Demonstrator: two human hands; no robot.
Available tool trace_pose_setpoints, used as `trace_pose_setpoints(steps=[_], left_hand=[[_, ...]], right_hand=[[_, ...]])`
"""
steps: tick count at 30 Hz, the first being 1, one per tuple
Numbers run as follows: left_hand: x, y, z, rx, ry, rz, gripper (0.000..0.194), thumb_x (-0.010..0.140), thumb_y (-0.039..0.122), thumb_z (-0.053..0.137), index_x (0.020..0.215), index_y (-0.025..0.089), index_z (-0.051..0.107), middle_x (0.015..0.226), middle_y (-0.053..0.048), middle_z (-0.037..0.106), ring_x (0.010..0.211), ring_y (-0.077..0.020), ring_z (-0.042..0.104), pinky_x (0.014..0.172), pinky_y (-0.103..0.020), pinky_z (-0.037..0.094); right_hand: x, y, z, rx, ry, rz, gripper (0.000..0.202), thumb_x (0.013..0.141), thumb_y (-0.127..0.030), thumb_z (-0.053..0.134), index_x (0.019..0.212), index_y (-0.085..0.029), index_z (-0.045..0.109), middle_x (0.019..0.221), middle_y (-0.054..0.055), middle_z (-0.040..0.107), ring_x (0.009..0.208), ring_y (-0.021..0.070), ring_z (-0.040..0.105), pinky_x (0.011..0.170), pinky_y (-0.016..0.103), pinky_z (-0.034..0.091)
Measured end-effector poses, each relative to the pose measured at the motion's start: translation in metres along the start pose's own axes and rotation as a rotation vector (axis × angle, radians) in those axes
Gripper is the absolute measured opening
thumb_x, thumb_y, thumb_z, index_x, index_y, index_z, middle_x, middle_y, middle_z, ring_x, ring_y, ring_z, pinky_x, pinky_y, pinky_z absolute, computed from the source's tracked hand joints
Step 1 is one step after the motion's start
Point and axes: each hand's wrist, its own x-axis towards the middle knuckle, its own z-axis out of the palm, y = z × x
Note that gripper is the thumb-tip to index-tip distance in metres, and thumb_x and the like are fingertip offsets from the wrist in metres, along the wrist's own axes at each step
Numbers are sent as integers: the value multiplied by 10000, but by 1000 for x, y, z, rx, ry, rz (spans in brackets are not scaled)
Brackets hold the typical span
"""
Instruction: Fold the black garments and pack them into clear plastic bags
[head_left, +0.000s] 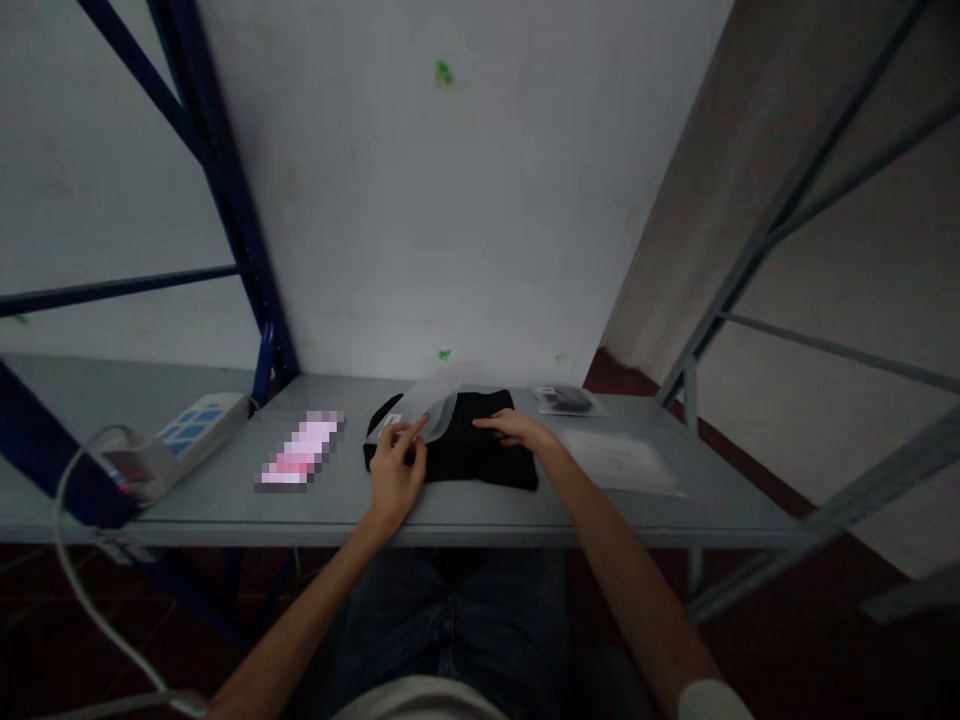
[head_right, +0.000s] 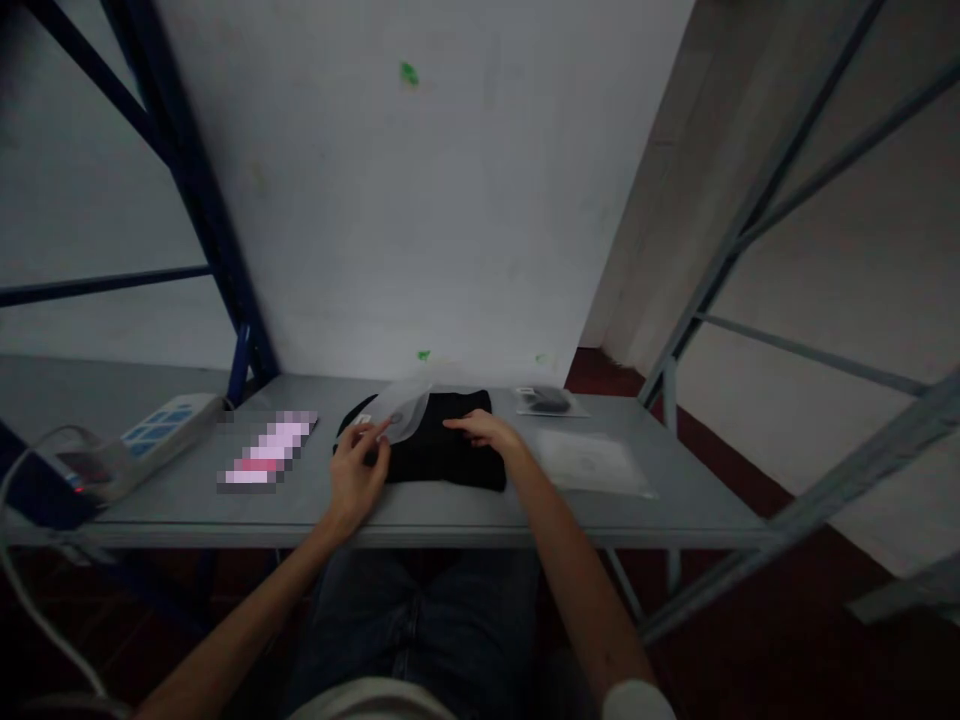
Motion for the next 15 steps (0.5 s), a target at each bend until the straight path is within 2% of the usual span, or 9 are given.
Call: trace_pose_setpoints(steps=[5, 11, 15], left_hand=[[-1, -1, 1, -6, 12, 7, 323, 971, 224, 551, 1256, 240, 701, 1123, -76, 608, 851, -164, 640, 907, -351, 542], [0, 0, 1, -16, 30, 16, 326, 966, 204, 561, 1259, 231, 700, 1115, -72, 607, 807, -148, 628, 873, -334, 542], [0, 1, 1, -13, 24, 13, 328, 967, 206, 566, 1267, 229, 695, 1115, -73, 606, 812, -150, 625, 873, -337, 541]], right_hand=[[-3, -1, 6, 68, 21, -12, 516, 795, -461, 800, 1228, -215, 665, 1300, 103, 663, 1102, 204, 635, 773, 248, 535], [-9, 1, 13, 101, 35, -24, 521, 854, -447, 747, 1285, -177, 635, 1309, 113, 669, 1157, 212, 625, 833, 255, 522], [-10, -1, 11, 98, 23, -12, 422, 852, -414, 755, 1201, -189, 678, 1276, 107, 691, 1152, 215, 634, 826, 257, 525]])
